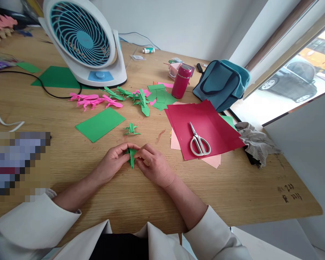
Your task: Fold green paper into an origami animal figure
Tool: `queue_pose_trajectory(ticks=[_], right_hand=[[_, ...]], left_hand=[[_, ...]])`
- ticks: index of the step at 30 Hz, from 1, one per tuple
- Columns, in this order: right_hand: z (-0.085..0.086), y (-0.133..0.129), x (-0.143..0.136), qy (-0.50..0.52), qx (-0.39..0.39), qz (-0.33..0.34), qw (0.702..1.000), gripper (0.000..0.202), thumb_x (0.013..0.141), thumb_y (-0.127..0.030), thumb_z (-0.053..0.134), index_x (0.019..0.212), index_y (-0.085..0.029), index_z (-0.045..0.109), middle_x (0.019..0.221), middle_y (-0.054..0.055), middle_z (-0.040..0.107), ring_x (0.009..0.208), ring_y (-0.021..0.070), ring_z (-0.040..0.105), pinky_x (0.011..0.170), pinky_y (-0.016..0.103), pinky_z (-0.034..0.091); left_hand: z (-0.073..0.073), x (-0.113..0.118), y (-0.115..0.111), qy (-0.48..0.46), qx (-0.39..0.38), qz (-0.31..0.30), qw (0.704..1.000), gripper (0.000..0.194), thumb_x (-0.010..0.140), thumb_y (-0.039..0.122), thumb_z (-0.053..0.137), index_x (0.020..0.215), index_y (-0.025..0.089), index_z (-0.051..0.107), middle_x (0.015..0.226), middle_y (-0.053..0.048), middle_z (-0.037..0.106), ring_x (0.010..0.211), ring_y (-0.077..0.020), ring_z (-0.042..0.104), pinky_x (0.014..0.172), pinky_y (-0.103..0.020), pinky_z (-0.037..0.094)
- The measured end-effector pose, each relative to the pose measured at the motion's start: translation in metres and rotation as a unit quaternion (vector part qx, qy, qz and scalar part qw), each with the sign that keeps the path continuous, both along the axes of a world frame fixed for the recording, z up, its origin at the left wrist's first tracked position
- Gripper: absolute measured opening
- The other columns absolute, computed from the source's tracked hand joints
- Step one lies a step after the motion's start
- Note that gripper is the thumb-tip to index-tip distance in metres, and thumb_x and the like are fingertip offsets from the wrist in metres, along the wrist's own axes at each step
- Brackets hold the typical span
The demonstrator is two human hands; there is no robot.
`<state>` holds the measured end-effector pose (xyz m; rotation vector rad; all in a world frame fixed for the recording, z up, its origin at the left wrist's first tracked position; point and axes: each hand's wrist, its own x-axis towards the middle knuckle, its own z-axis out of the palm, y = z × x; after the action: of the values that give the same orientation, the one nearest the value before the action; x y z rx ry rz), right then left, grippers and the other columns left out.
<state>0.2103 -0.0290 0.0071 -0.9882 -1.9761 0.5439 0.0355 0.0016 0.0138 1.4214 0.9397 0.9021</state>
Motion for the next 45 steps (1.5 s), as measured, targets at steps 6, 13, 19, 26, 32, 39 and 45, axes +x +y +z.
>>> queue_pose_trajectory(ticks=[6,13,19,26,32,39,45], right_hand=[[-0.001,0.0,0.0,-0.016,0.003,-0.002,1.0,0.018,0.092,-0.007,0.051,0.098,-0.021,0.061,0.093,0.006,0.06,0.085,0.016,0.063,0.076,0.028,0.051],[0.0,0.0,-0.001,-0.002,-0.036,-0.027,0.999,0.016,0.092,-0.01,0.05,0.098,-0.021,0.06,0.092,0.005,0.062,0.081,0.0157,0.06,0.074,0.028,0.049],[-0.007,0.003,-0.004,0.13,-0.226,-0.04,0.964,0.011,0.094,-0.03,0.055,0.099,-0.02,0.058,0.078,0.001,0.062,0.067,0.013,0.056,0.061,0.026,0.045],[-0.007,0.005,-0.008,0.307,-0.35,0.027,0.884,0.034,0.083,-0.049,0.071,0.09,-0.021,0.054,0.08,0.0,0.063,0.067,0.0118,0.058,0.063,0.026,0.049],[-0.012,0.007,-0.008,0.348,-0.364,0.044,0.863,0.041,0.075,-0.044,0.08,0.093,-0.022,0.05,0.079,-0.002,0.066,0.067,0.0108,0.061,0.063,0.024,0.048],[-0.016,0.007,-0.011,0.329,-0.352,0.032,0.876,0.045,0.076,-0.048,0.078,0.096,-0.025,0.045,0.083,-0.002,0.065,0.071,0.0133,0.062,0.065,0.027,0.05],[-0.017,0.006,-0.014,0.301,-0.322,-0.004,0.898,0.039,0.077,-0.037,0.075,0.099,-0.024,0.045,0.076,-0.004,0.058,0.067,0.0124,0.058,0.062,0.026,0.047]], left_hand=[[-0.004,0.0,0.001,0.017,0.048,0.015,0.999,0.022,0.077,0.012,0.053,0.091,0.018,0.069,0.091,-0.002,0.071,0.09,-0.0175,0.064,0.082,-0.028,0.05],[-0.01,0.0,0.002,0.002,0.086,0.049,0.995,0.007,0.077,0.014,0.057,0.08,0.018,0.062,0.088,-0.002,0.069,0.085,-0.0159,0.064,0.074,-0.026,0.052],[-0.009,-0.001,0.0,0.036,0.136,0.06,0.988,0.012,0.081,0.011,0.056,0.08,0.018,0.066,0.097,-0.004,0.07,0.097,-0.0171,0.066,0.084,-0.028,0.052],[-0.005,-0.001,-0.002,0.043,0.173,0.044,0.983,0.018,0.084,0.009,0.054,0.084,0.019,0.07,0.102,-0.005,0.072,0.1,-0.0177,0.067,0.088,-0.029,0.052],[-0.002,0.0,-0.004,0.046,0.183,0.028,0.982,0.025,0.085,0.007,0.051,0.092,0.02,0.071,0.11,-0.006,0.072,0.105,-0.0186,0.067,0.091,-0.031,0.052],[0.002,0.004,-0.01,0.038,0.167,0.013,0.985,0.029,0.089,0.009,0.046,0.099,0.022,0.071,0.123,-0.006,0.069,0.115,-0.0193,0.064,0.103,-0.034,0.048],[0.0,0.007,-0.015,0.033,0.156,0.01,0.987,0.035,0.093,0.011,0.044,0.116,0.022,0.068,0.128,-0.006,0.067,0.121,-0.0184,0.061,0.109,-0.034,0.044]])
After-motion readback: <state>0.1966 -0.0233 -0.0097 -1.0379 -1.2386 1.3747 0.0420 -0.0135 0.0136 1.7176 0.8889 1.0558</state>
